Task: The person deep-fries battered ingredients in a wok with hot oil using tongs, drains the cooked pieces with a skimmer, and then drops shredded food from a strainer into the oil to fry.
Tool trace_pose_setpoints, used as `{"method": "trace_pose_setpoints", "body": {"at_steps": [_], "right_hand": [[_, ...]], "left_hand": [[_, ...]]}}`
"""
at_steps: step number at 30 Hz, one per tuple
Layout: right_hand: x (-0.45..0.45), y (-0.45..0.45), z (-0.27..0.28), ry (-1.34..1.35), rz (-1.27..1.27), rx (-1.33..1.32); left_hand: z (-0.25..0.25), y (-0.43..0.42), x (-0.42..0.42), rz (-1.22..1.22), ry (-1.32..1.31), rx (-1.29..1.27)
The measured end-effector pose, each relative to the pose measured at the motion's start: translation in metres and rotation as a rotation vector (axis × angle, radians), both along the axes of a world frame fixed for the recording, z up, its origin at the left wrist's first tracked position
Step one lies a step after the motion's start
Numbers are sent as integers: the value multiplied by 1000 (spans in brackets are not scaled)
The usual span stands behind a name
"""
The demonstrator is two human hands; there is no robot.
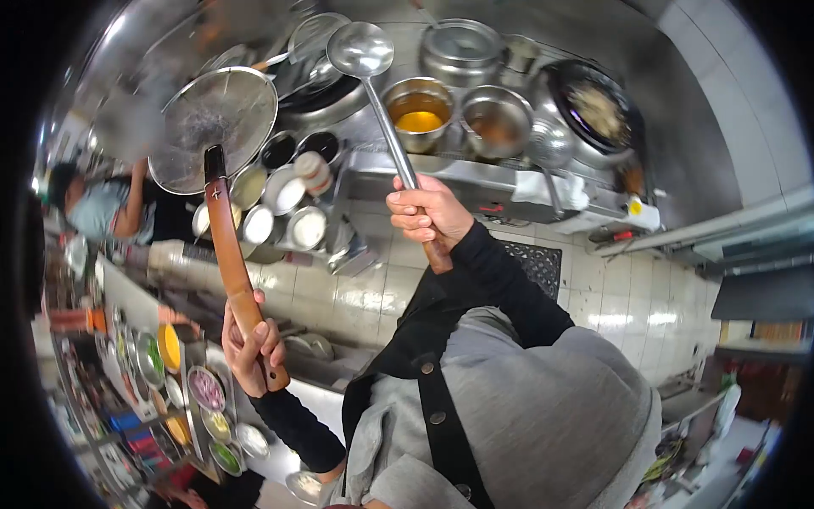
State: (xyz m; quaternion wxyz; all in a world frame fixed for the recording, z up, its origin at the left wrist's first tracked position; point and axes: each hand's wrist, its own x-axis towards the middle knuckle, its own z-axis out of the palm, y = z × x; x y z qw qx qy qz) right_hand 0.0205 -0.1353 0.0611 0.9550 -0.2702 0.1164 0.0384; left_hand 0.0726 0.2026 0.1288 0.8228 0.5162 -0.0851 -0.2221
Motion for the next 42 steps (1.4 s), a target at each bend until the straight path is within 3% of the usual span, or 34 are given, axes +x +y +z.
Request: {"method": "trace_pose_setpoints", "body": {"at_steps": [5,8,10,12,13,15,20,24,30,35,37,42], "right_hand": [[-69,-76,3,-95,-270,-12],[-121,-126,13,-24,-489,-80],[-155,-156,25,169,-724,-223],[-193,-188,23,292,-880,-407],[-215,-212,20,319,-947,-452],[-259,-259,18,395,-1026,-537],[-353,-360,3,463,-1200,-689],[-413,-400,-5,545,-1197,-791],[-466,-428,-53,690,-1141,-892],[-489,-465,-137,825,-1100,-987],[-494,-478,-170,883,-1061,-1034],[-497,-502,-226,1218,-860,-1396]], "left_hand": [[9,-115,-14,-223,-45,143],[11,-211,-36,-334,-94,229],[4,-278,-54,-416,-177,317],[-26,-345,-70,-488,-404,458],[-51,-384,-79,-441,-716,455],[-90,-467,-101,-353,-1098,511],[-164,-668,-162,-440,-1218,937],[-228,-773,-179,-478,-1348,1012],[-311,-776,-180,-448,-1466,998],[-287,-731,-185,-442,-1445,1118],[-282,-722,-184,-488,-1421,1026],[-273,-710,-180,-460,-1411,968]]}}
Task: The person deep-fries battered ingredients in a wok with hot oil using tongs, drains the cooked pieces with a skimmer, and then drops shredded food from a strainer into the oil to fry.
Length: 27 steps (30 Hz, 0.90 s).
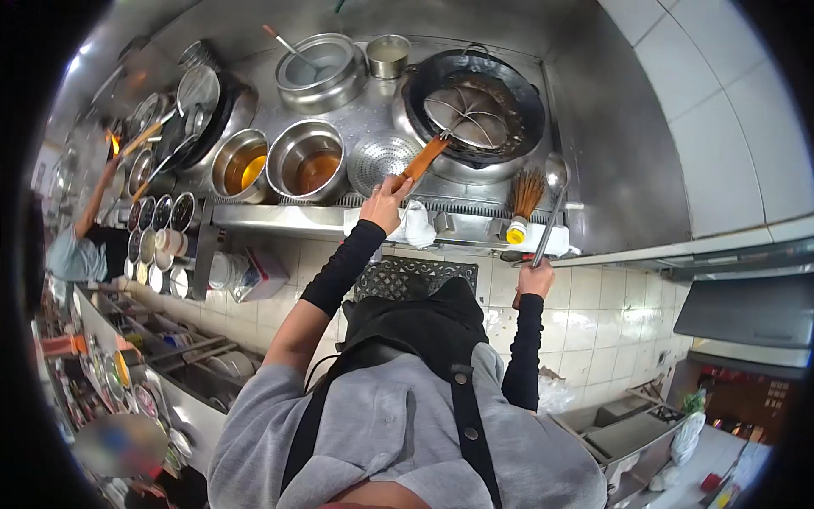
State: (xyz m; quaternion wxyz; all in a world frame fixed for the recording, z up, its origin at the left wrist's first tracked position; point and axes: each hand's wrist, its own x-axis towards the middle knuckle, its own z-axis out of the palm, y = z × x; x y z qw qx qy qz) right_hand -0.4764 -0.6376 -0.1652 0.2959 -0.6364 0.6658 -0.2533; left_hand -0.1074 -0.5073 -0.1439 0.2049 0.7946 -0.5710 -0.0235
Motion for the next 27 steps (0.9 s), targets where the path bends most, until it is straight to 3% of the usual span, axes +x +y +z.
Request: {"method": "trace_pose_setpoints", "body": {"at_steps": [3,6,7,15,18,19,22,24,25,26,27], "right_hand": [[-15,-14,-57,273,23,-63],[-16,-6,-91,484,76,-351],[-17,-8,-101,476,63,-147],[-48,-10,-191,250,124,-155],[-52,-19,-191,329,-25,276],[-48,-9,-181,251,-117,-19],[-50,-23,-165,167,-107,-22],[-54,-21,-173,-55,-112,-34],[-45,-5,-144,-292,-162,142],[-25,12,-83,-534,-213,290],[-13,20,-41,-604,-202,320]], "left_hand": [[4,8,3,-14,27,49],[19,19,-5,42,76,174],[17,21,-8,81,58,183],[13,22,-13,109,10,187],[5,18,-14,125,24,195],[4,18,-14,127,27,195],[8,18,-15,189,5,234],[17,29,-28,296,-40,339],[36,43,-41,178,-95,597],[110,70,-80,147,64,630],[145,92,-111,99,52,528]]}}
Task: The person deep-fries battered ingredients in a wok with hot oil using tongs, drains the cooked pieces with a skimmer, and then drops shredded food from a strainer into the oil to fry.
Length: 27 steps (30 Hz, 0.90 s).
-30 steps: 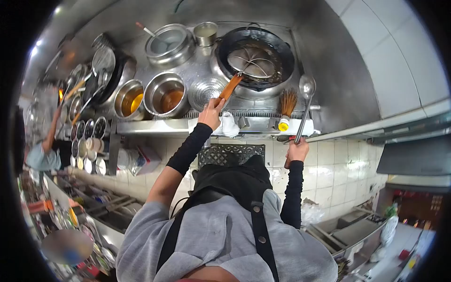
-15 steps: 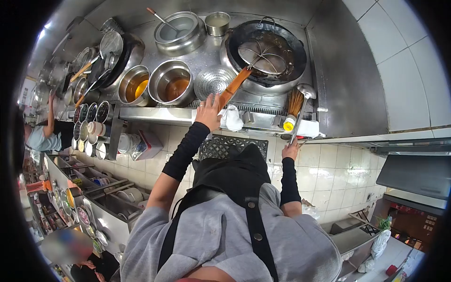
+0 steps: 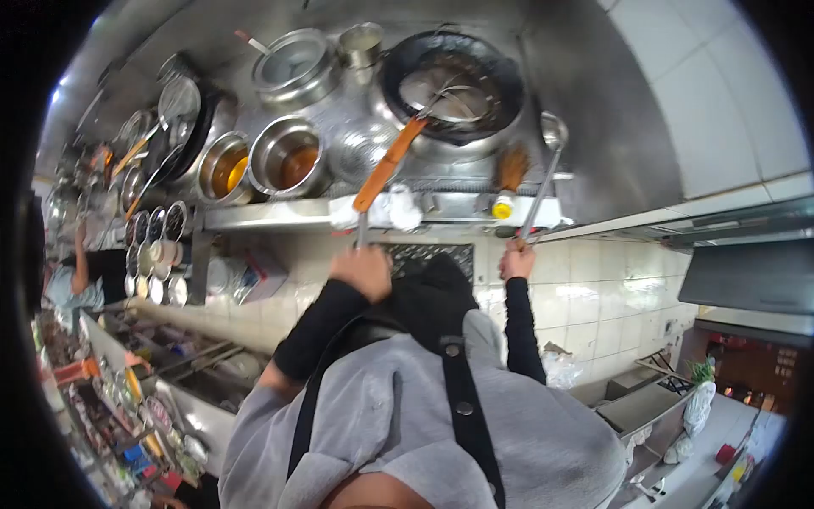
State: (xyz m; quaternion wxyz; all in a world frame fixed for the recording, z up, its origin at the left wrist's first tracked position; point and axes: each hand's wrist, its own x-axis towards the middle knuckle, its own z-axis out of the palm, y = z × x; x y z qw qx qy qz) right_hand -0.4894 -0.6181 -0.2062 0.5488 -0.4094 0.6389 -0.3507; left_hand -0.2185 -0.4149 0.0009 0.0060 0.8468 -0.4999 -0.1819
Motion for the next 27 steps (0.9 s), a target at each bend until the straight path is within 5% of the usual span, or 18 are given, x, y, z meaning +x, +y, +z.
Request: {"method": "trace_pose_setpoints", "body": {"at_steps": [2,9,18,21,23,25,27], "right_hand": [[7,8,53,-116,51,-26],[29,-14,125,-54,167,-316],[123,-91,153,303,281,-324],[134,-108,141,271,269,-296],[140,-115,128,211,225,-261],[145,-117,123,140,198,-207],[151,-117,119,53,176,-164]], "left_hand": [[66,13,-22,-202,176,88],[100,44,-3,-286,161,-246],[30,83,-62,-579,366,-77],[1,55,-31,-274,466,-209],[-73,22,3,64,-170,-623],[-166,-7,59,406,-298,-489],[-172,-26,102,973,1197,-438]]}}
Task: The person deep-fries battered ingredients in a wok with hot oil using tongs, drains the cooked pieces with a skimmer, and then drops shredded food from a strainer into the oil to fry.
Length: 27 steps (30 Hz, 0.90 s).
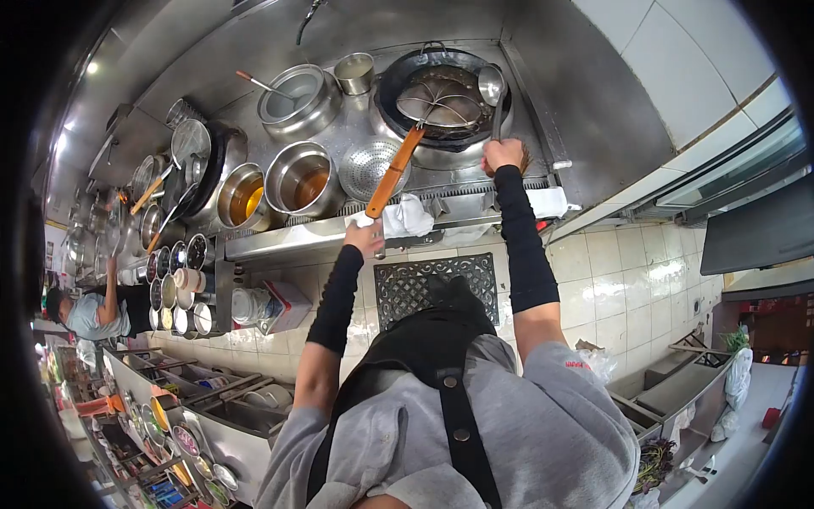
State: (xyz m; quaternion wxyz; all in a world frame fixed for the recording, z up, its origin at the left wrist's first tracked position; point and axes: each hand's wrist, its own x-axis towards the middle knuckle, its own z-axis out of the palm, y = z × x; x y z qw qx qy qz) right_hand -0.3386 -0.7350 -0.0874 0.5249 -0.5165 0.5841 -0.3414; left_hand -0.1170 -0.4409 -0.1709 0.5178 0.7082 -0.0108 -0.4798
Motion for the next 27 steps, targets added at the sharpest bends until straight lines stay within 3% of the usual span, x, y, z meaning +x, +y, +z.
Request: {"method": "trace_pose_setpoints", "body": {"at_steps": [2,3,6,11,16,22,27], "right_hand": [[3,3,4,-124,-13,53],[5,5,7,-182,-20,68],[9,19,9,-332,-59,122],[25,8,2,-509,-103,187],[39,-27,-20,-773,-119,322],[19,-58,-27,-1139,154,515],[-4,-39,15,-996,251,542]], "left_hand": [[-30,4,16,33,264,-462],[-26,1,14,45,147,-551],[-12,8,29,12,385,-605],[19,2,28,240,131,-408],[0,4,34,279,68,-366],[1,8,24,292,41,-385],[-4,4,16,260,44,-396]]}}
